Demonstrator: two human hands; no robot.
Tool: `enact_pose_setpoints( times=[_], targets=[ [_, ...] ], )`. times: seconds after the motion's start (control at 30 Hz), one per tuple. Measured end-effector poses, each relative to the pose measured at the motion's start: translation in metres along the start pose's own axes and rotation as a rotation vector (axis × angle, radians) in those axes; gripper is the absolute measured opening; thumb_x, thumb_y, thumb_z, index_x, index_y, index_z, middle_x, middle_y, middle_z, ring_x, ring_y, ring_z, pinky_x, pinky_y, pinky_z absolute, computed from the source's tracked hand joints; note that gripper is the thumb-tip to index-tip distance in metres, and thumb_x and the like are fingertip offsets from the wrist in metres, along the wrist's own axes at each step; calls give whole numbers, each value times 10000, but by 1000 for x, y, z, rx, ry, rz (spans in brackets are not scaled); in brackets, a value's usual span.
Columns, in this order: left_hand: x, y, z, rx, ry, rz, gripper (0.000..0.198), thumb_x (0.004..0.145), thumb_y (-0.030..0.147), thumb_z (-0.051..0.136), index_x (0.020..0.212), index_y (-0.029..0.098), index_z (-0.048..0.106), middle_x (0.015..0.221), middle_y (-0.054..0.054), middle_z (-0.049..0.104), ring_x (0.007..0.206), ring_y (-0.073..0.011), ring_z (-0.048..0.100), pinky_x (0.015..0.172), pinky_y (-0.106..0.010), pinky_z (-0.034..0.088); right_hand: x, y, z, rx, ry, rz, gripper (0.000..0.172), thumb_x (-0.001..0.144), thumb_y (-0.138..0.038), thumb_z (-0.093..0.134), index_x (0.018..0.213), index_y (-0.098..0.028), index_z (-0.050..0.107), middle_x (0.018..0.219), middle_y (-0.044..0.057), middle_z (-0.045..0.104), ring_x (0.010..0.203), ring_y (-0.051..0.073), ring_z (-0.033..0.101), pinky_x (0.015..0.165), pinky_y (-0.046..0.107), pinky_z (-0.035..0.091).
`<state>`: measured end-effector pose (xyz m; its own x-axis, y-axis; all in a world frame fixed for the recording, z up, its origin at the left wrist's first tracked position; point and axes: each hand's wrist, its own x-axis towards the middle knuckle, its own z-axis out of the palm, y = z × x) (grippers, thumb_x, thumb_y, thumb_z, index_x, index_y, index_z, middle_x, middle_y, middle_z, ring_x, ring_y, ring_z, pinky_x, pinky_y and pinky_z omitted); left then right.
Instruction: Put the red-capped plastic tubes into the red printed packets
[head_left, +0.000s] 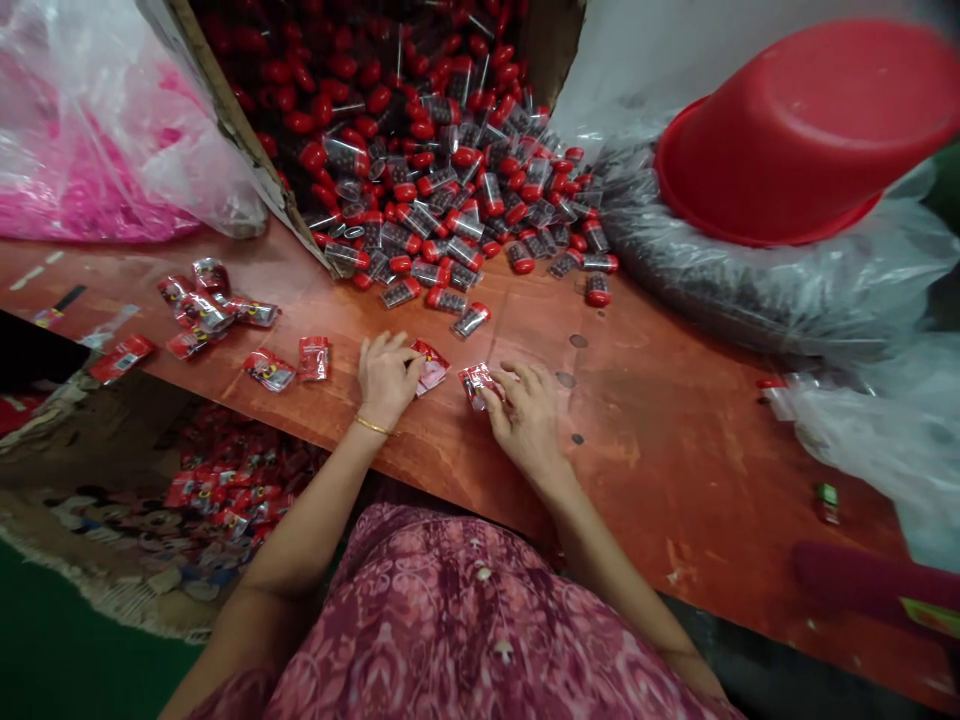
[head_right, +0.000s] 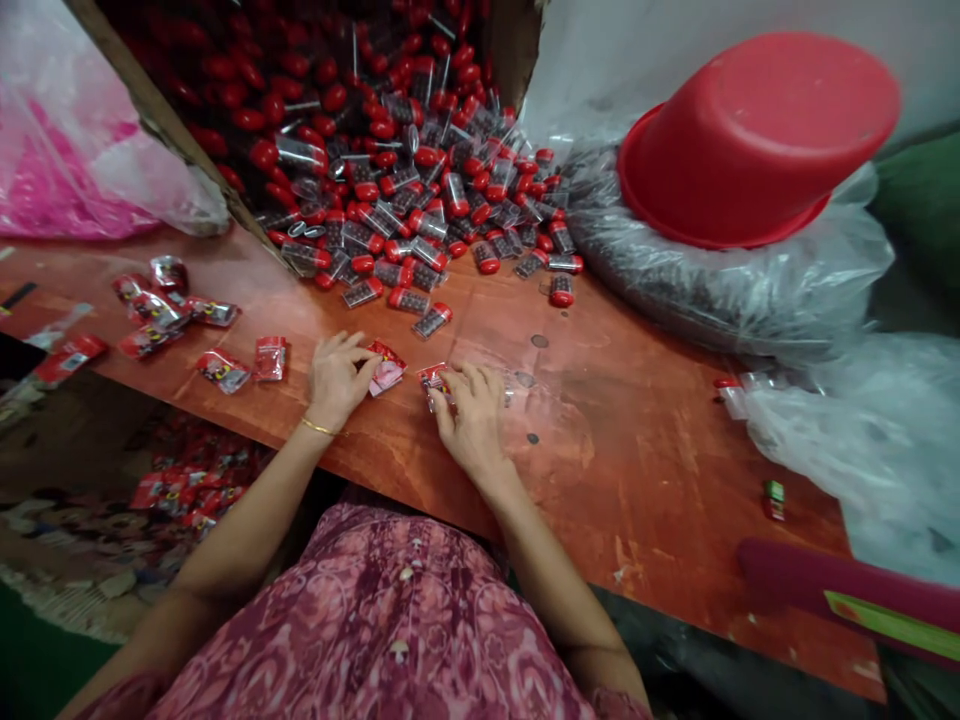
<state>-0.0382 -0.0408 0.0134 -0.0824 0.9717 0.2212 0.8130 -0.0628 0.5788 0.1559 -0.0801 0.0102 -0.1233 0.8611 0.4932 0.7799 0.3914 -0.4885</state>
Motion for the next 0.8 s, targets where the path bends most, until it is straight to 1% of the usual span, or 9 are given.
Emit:
enact_pose_setpoints(
  times=[0.17, 0.3, 0.37, 0.4, 0.47, 0.53, 0.57, 0.7, 0.8],
  targets=[
    [-12, 26, -15, -85, 119, 104, 146, 773, 307, 576, 763, 242, 706, 1256, -67, 585, 1276, -307, 394, 1071, -550, 134, 15, -24, 14, 387, -175, 228, 317, 862, -436, 471, 965, -179, 626, 885, 73, 679, 795, 194, 598, 726, 328, 457],
    [-21, 45, -22, -216, 149, 114, 137, 766, 314, 597, 809, 237, 701, 1277, -68, 569, 1308, -282, 357, 1098, -508, 120, 24, -30, 28, 751, -136, 359, 313, 839, -454, 477, 809, -178, 620, 718, 14, 637, 632, 134, 552, 597, 249, 434],
    [-27, 49, -21, -346, 158, -3, 194, 742, 353, 628, 865, 218, 694, 1235, -85, 597, 1266, -277, 412, 1073, -463, 231, 24, -29, 29, 806, -65, 378, 312, 837, -425, 472, 684, -176, 580, 603, -14, 560, 553, 108, 487, 545, 228, 394],
    [-30, 50, -20, -441, 120, -93, 238, 728, 386, 640, 871, 203, 691, 1160, -92, 639, 1201, -275, 479, 1023, -432, 322, 23, -29, 28, 797, -35, 385, 318, 835, -412, 475, 632, -178, 547, 557, -28, 507, 518, 97, 445, 515, 221, 365],
    [-37, 51, -17, -675, -73, -309, 337, 700, 476, 641, 823, 166, 690, 929, -87, 702, 974, -252, 611, 825, -354, 478, 18, -28, 23, 750, 22, 390, 341, 836, -388, 473, 562, -186, 470, 508, -48, 411, 480, 81, 372, 477, 214, 309],
    [-44, 52, -13, -901, -271, -501, 420, 657, 547, 644, 756, 140, 681, 755, -62, 691, 753, -198, 639, 622, -277, 506, 12, -29, 20, 701, 56, 367, 367, 849, -366, 454, 529, -193, 405, 495, -55, 360, 470, 76, 339, 469, 215, 282],
    [-47, 53, -12, -989, -305, -569, 440, 624, 558, 664, 743, 135, 675, 724, -51, 682, 689, -171, 628, 565, -250, 498, 9, -30, 19, 686, 54, 344, 371, 854, -356, 446, 525, -195, 388, 496, -54, 355, 473, 76, 339, 473, 216, 283],
    [-52, 59, -8, -1151, -152, -711, 440, 474, 480, 787, 702, 130, 649, 684, -15, 669, 604, -115, 595, 540, -223, 496, 0, -36, 20, 689, -15, 275, 290, 857, -305, 434, 593, -190, 467, 561, -26, 472, 532, 95, 428, 528, 220, 352],
    [-50, 63, -6, -1197, -145, -776, 442, 404, 429, 827, 653, 116, 640, 629, -12, 664, 576, -113, 596, 572, -240, 501, -5, -40, 23, 726, -41, 300, 259, 867, -309, 420, 666, -186, 528, 599, -15, 529, 550, 104, 469, 530, 220, 376]
  ],
)
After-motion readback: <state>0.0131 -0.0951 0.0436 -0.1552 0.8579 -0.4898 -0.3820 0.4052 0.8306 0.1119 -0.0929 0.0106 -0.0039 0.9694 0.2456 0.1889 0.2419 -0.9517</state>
